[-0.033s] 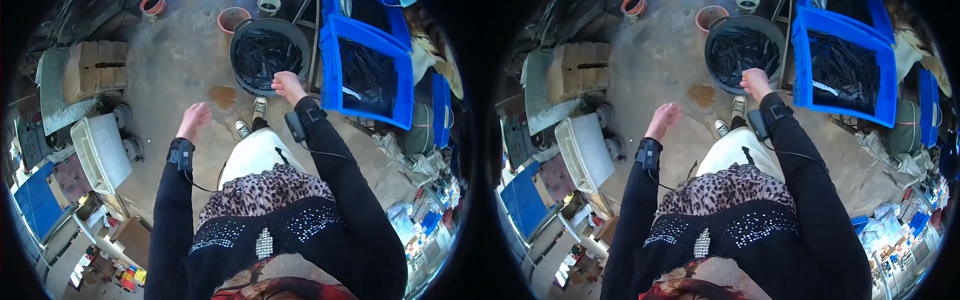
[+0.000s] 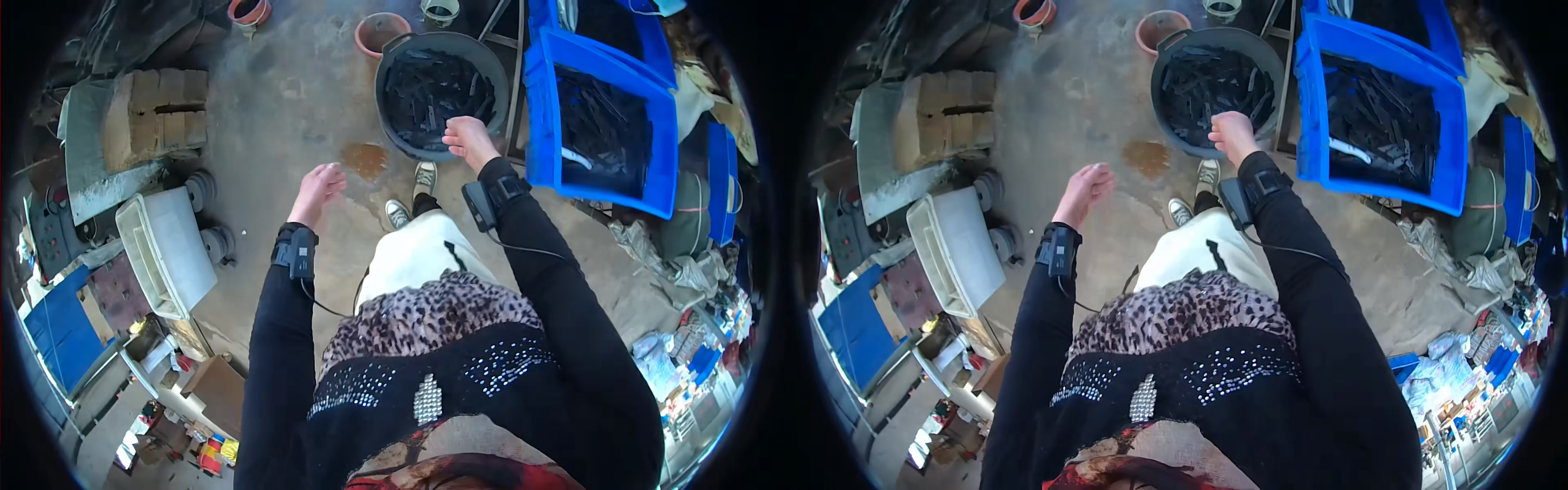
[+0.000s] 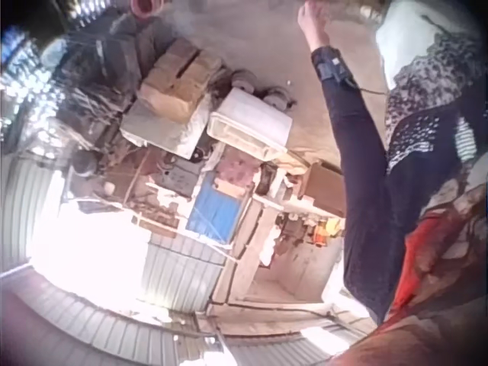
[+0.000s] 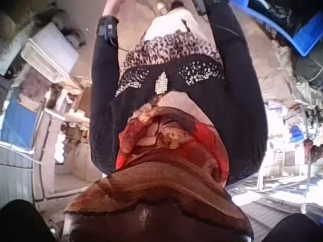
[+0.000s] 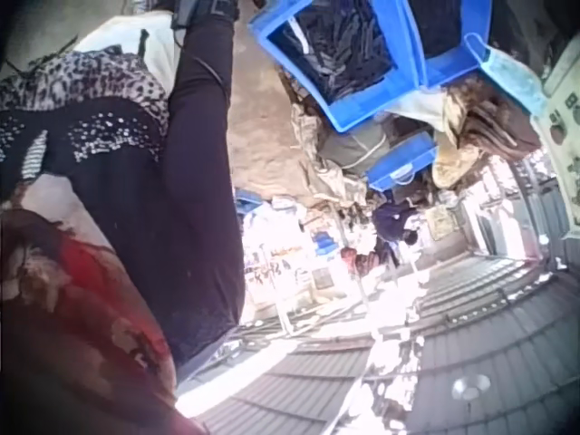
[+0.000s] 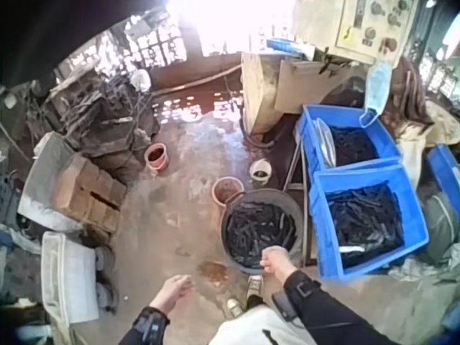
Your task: The person sharpens metal pieces on a grinding wheel, dips them in water, and places them in a blue bin. They then move several blue bins and gather more metal pieces from a large black container.
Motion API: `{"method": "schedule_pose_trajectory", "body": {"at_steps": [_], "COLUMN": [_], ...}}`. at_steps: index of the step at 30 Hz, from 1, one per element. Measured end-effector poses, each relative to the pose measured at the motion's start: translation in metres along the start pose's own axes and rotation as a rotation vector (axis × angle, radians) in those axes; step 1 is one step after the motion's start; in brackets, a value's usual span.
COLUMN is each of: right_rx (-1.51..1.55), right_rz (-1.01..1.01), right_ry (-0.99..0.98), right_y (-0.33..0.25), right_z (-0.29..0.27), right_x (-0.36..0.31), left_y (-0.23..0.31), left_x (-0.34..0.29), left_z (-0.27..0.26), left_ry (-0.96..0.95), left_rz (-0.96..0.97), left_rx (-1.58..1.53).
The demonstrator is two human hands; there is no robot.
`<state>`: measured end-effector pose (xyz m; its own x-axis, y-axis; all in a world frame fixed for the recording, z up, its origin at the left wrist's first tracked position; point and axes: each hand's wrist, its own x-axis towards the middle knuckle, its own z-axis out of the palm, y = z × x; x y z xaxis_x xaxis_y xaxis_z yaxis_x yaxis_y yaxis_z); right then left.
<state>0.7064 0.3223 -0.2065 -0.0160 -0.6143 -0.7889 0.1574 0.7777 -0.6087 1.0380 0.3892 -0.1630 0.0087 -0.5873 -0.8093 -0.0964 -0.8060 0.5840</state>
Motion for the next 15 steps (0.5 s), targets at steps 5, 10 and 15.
{"method": "schedule_pose_trajectory", "body": {"at_steps": [5,10,15], "right_rx": [0.047,-0.012,-0.210], "right_rz": [0.017,-0.051,-0.056], "right_ry": [0.138,0.365,0.737], "right_y": [0.012,0.058,0.091], "right_z": [0.001,-0.025,-0.039], "right_x": [0.079,0.145,0.217], "left_y": [0.055,0.047,0.021], "left_x": [0.065,0.167,0.283], "left_z": [0.025,0.069,0.127], "left_ry": [-0.139,-0.314,-0.129], "left_rz": [0.051,0.197,0.254], "left_rx": [0.055,-0.010,0.141]}}
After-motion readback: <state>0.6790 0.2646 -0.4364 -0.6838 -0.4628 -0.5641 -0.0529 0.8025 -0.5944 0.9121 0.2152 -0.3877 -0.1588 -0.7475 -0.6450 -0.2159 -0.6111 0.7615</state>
